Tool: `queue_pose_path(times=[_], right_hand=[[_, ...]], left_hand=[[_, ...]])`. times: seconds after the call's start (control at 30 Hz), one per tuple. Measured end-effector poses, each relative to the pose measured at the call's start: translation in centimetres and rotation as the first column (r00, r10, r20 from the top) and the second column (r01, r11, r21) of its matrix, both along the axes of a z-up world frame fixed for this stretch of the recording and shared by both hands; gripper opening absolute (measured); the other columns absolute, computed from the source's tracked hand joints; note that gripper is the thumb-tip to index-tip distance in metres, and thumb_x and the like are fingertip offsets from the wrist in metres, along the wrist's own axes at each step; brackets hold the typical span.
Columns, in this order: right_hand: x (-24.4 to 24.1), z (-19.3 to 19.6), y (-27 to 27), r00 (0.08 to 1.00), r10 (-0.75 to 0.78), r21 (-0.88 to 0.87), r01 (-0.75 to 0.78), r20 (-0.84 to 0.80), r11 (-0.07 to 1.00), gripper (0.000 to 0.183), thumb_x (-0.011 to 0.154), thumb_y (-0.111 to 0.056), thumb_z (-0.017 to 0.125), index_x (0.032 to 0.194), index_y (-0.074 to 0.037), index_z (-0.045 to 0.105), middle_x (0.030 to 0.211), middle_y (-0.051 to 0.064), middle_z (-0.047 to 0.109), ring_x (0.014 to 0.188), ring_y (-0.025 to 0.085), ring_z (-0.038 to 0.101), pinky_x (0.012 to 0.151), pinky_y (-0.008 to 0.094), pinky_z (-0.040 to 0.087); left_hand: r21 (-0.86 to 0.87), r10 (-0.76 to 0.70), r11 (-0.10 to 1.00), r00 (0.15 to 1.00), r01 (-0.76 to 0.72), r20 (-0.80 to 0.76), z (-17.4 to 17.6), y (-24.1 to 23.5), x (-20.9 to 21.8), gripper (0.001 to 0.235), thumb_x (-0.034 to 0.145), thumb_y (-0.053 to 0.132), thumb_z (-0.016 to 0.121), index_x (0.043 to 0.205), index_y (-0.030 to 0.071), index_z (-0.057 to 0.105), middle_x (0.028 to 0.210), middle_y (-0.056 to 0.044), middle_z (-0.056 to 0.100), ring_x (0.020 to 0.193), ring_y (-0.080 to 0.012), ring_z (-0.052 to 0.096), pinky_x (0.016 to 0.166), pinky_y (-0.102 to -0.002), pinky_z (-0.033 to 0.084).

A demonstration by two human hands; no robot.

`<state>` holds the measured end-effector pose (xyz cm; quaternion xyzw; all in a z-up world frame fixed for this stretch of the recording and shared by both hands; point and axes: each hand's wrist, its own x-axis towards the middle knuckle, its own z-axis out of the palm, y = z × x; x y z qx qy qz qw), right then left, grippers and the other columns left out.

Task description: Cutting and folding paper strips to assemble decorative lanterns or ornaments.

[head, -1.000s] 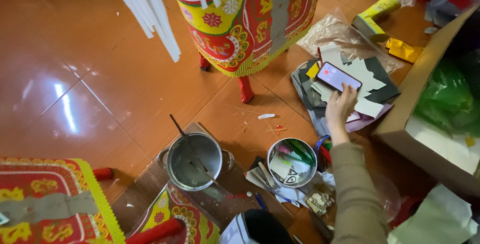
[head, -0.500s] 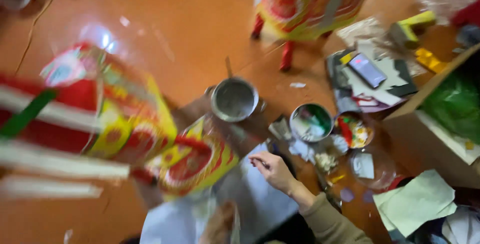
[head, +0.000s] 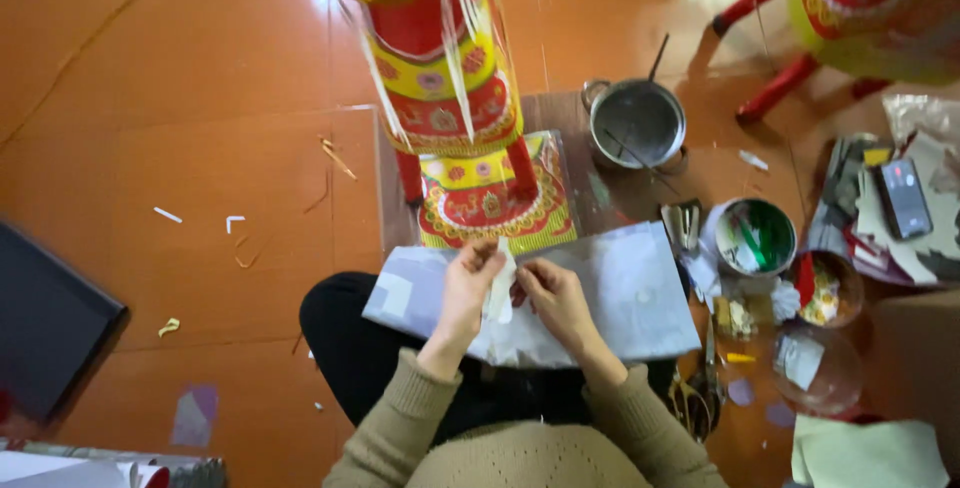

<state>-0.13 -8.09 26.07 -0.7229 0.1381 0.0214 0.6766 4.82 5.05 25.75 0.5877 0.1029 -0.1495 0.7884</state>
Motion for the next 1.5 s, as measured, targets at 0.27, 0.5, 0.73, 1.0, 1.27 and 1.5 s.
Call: queue_pose_path(times=[0.27,0.5,0.73,1.0,1.27,1.5], right_hand=[[5.4,-0.1,-2.0,0.898,0.439,-0.352,-0.418,-0.025,0.837,0.022,0.093,-0.008,0.053,0.084,0.012,0.055,0.069,0.039,0.058,0.069,0.058,0.056,0.06,0.057,0.043],[7.7,-21.7,-10.3,0.768,0.147,-0.771,-0.635,-0.624,0.048,0.042,0.095,-0.05,0.038,0.094,-0.027,0.073,0.095,-0.005,0.076,0.092,0.02,0.073,0.073,0.036,0.056],[5.0,-10.6,-9.9,0.912,0.027,-0.887,-0.406,-0.41,0.22,0.047,0.095,-0.044,0.042,0.073,-0.013,0.07,0.066,0.008,0.071,0.063,0.03,0.07,0.059,0.04,0.053],[0.4,-6.4,-9.1,0.987,0.015,-0.891,-0.15,-0.159,0.428,0.049,0.096,-0.045,0.044,0.071,-0.01,0.066,0.073,0.01,0.07,0.062,0.039,0.062,0.054,0.046,0.047],[0.1,-7.5,-8.6,0.994,0.103,-0.914,-0.061,-0.021,0.402,0.057,0.098,-0.043,0.047,0.059,-0.004,0.061,0.062,0.016,0.064,0.057,0.041,0.061,0.054,0.046,0.047],[-1.1,-5.6,-7.9,0.949,0.096,-0.897,0.248,0.302,0.366,0.035,0.095,-0.029,0.055,0.067,-0.009,0.06,0.066,0.008,0.068,0.057,0.03,0.061,0.058,0.04,0.044]], left_hand=[[0.394,-0.151,0.912,0.987,0.116,0.059,-6.2,9.2,1.3,0.01,0.087,0.021,0.075,0.082,0.012,0.076,0.075,0.002,0.069,0.077,-0.0084,0.058,0.077,-0.027,0.05],[0.987,-0.437,0.054,0.892,0.153,-0.115,-6.0,15.6,1.6,0.029,0.086,0.046,0.064,0.083,0.018,0.072,0.126,-0.005,0.062,0.119,-0.032,0.057,0.096,-0.047,0.049],[0.989,-0.335,0.149,0.942,0.026,0.026,-2.9,17.7,-1.5,0.027,0.082,0.03,0.07,0.091,0.005,0.073,0.113,-0.014,0.063,0.099,-0.0338,0.064,0.085,-0.042,0.053],[0.858,0.018,0.449,0.957,0.249,-0.288,4.1,19.9,-10.3,0.025,0.087,0.017,0.07,0.095,-0.006,0.072,0.091,-0.01,0.068,0.074,-0.0202,0.058,0.065,-0.031,0.046],[0.786,0.149,0.607,0.954,0.12,-0.261,2.1,22.2,-14.2,0.025,0.092,0.008,0.068,0.103,-0.015,0.069,0.083,-0.019,0.066,0.07,-0.0219,0.056,0.06,-0.03,0.044],[0.969,-0.272,0.244,0.956,-0.04,0.108,1.9,24.4,-11.1,0.022,0.088,0.013,0.074,0.096,-0.008,0.072,0.105,-0.019,0.063,0.083,-0.0271,0.06,0.068,-0.036,0.05]])
